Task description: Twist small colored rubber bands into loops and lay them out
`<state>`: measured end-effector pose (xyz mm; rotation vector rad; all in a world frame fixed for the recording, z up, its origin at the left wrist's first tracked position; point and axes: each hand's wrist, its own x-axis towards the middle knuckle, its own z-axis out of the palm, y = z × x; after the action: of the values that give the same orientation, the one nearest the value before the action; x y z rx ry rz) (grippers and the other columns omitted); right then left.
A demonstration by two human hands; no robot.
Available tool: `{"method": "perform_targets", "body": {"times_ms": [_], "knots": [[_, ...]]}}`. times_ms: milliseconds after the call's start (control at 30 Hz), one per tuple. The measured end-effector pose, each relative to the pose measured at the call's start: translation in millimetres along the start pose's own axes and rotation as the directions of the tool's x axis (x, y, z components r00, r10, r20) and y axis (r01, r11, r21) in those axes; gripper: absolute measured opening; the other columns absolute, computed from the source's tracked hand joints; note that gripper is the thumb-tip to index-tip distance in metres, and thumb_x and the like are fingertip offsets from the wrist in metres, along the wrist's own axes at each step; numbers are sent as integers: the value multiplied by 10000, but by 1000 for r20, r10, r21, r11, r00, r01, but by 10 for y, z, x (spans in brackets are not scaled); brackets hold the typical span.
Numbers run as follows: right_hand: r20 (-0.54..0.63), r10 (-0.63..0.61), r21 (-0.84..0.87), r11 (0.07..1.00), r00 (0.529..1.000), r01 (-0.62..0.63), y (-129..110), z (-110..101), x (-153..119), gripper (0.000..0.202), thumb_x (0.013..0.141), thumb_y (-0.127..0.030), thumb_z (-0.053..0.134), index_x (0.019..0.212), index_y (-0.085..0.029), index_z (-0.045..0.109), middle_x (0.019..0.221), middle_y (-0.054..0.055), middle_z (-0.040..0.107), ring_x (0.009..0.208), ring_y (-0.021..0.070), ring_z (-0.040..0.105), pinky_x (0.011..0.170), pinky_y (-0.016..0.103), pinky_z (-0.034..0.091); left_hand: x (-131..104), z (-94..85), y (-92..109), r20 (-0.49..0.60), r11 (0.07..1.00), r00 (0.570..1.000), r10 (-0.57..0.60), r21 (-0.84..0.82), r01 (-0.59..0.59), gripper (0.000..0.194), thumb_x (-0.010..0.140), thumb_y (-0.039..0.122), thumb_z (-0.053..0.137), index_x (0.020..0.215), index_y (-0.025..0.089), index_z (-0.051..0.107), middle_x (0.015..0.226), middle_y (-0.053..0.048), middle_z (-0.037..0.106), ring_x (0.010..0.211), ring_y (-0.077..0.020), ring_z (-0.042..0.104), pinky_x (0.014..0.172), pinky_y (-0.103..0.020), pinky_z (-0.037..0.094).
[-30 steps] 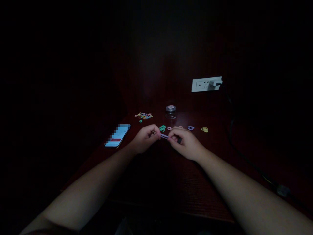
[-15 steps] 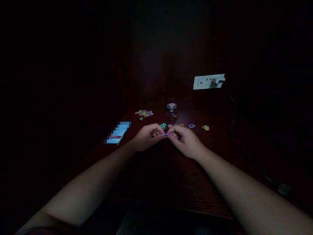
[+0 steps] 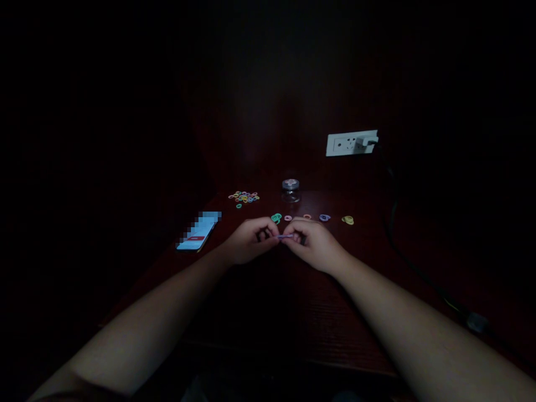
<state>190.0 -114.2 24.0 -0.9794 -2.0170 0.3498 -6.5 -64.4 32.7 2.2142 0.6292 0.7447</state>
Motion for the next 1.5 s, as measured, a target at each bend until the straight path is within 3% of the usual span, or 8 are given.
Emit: {"method": "perform_targets", "body": {"times_ms": [300,667,1267,1500], "knots": [[-18,4,-30,1000,1000,-5,4,-33,-4,82,834,-192,574,755,-177,586,650,-10,533,600,130,502,649,286,449,23,-6,-32,-34,999,999,-27,-20,27,200,822,332,578,854,135,559,681,20,509,546,-63,416,492,-168,327],[-7,-2,-26,1000,1000,2,15,-21,-4,108,862,-225,558,778,-176,605,673,0,550,608,132,507,691,304,455,16,1,-14,-11,999,999,31,8,-31,178,814,313,586,838,137,578,719,9,538,573,-61,431,518,-170,351],[-93,146,83,987,985,-139,57,3,16,130,813,-251,594,715,-165,591,619,-14,469,586,119,437,541,249,372,26,1,-48,-19,1000,1000,-19,-13,19,200,817,335,584,835,135,586,694,15,522,544,-58,405,485,-170,323],[-53,185,151,973,981,-175,75,30,9,121,805,-278,602,822,-159,619,648,-9,503,574,120,434,539,257,373,29,8,-49,-14,1000,1000,5,-17,-5,203,820,333,588,844,133,596,704,12,532,566,-60,419,514,-174,343]]}}
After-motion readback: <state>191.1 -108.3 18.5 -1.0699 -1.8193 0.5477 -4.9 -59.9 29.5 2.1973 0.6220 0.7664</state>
